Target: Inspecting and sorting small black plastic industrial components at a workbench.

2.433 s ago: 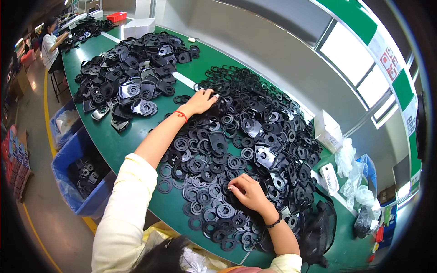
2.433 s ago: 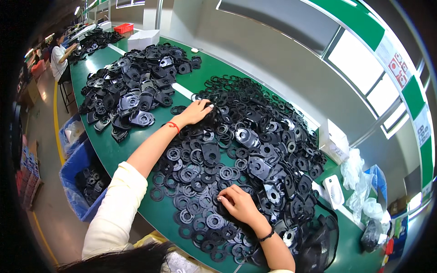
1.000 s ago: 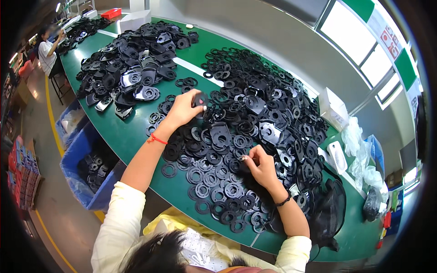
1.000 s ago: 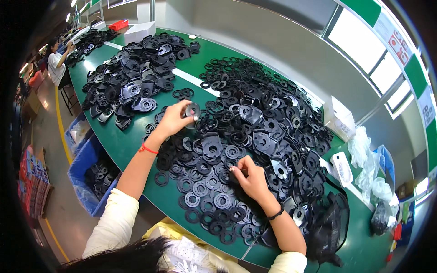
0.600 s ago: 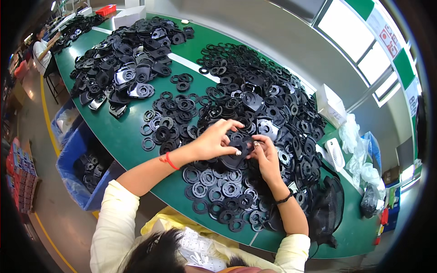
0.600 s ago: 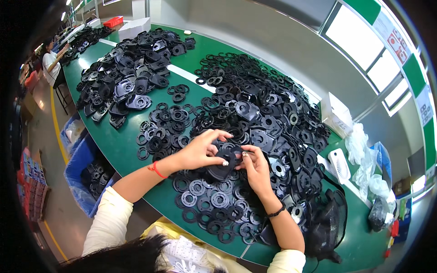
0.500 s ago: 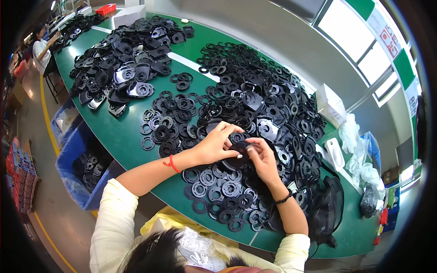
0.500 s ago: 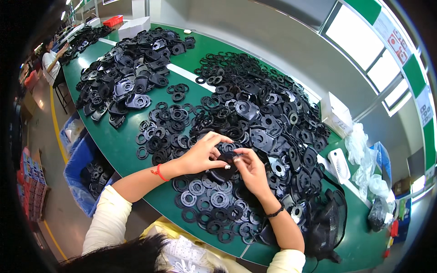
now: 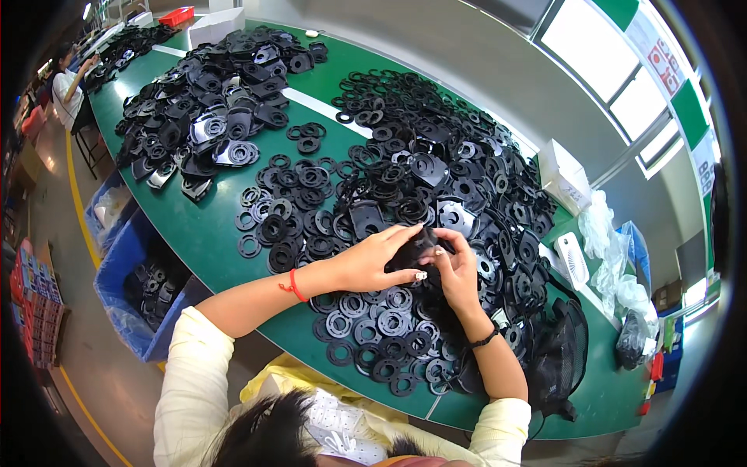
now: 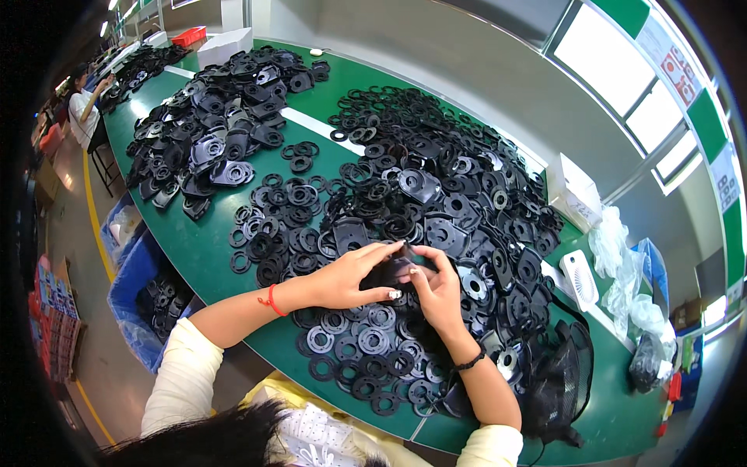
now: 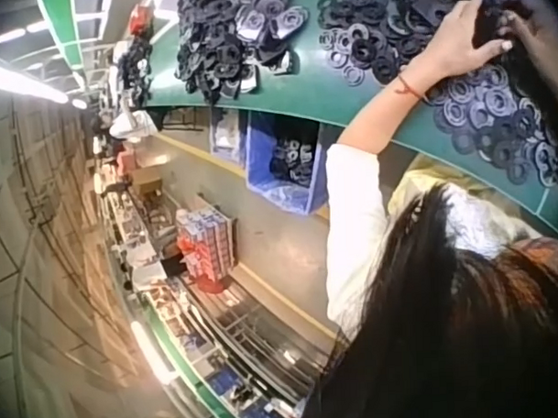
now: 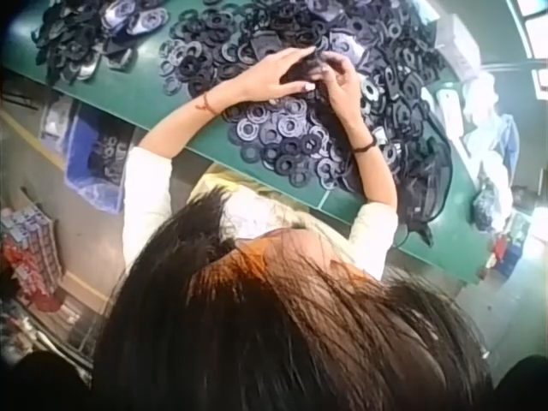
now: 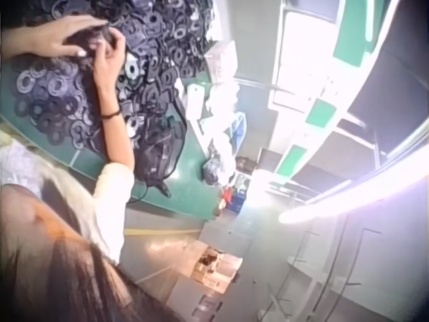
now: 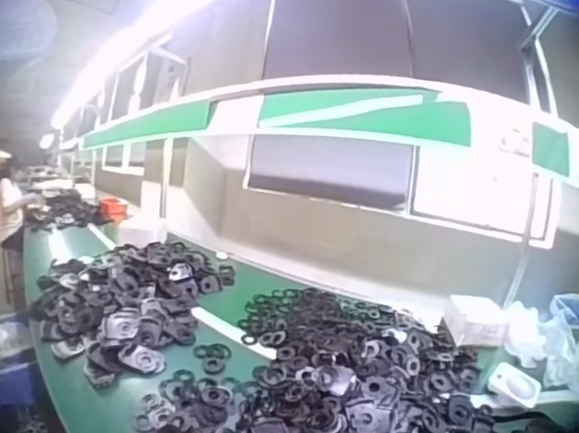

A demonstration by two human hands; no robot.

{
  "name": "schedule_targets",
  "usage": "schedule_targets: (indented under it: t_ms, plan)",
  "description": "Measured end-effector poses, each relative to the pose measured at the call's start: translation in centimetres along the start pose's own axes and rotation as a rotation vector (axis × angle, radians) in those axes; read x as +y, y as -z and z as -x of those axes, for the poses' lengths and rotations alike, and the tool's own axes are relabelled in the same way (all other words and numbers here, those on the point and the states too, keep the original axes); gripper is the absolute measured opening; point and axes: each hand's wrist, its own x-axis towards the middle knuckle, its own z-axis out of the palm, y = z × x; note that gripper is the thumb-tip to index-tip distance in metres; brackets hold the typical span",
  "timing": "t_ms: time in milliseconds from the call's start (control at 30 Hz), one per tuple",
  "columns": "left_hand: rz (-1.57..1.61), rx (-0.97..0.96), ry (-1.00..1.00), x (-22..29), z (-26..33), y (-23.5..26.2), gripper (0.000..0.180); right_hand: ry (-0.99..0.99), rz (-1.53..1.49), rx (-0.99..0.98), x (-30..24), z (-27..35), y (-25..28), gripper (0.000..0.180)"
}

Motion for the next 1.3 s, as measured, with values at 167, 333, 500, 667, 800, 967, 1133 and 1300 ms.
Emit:
schedule_targets:
  t_ms: [167,333,500,667,800,967,1133,1300]
  plan:
    - [0.45,-0.019,0.341,-0.6,-0.3,0.0,0.041,0.091,0.087,-0.056,0.2,-0.2,0.0,0.03]
    - [0.866,0.126,0.477,-0.7,-0.8,0.6,0.022,0.268,0.471,0.168,0.1,-0.6,0.8,0.021]
    - [1.093,0.205,0.553,-0.9,-0.9,1.4,0.023,0.355,1.153,0.05,0.2,-1.0,-0.1,0.042]
    - [1.148,0.233,0.598,-0.9,-1.0,1.6,0.024,0.371,1.533,0.022,1.2,-1.9,0.1,0.051]
    - [1.173,0.235,0.662,-1.0,-1.0,1.7,0.026,0.38,1.596,0.031,1.7,-2.7,0.5,0.047]
    - [1.158,0.255,0.683,-1.1,-0.9,1.9,0.026,0.313,1.441,0.109,1.2,-2.8,0.7,0.026]
    - [1.147,0.217,0.689,-0.9,-0.9,1.8,0.025,0.407,1.241,0.165,0.5,-2.7,1.2,0.019]
    - [1.142,0.175,0.682,-1.0,-0.9,1.3,0.024,0.222,0.858,0.239,0.1,-2.6,1.3,0.014]
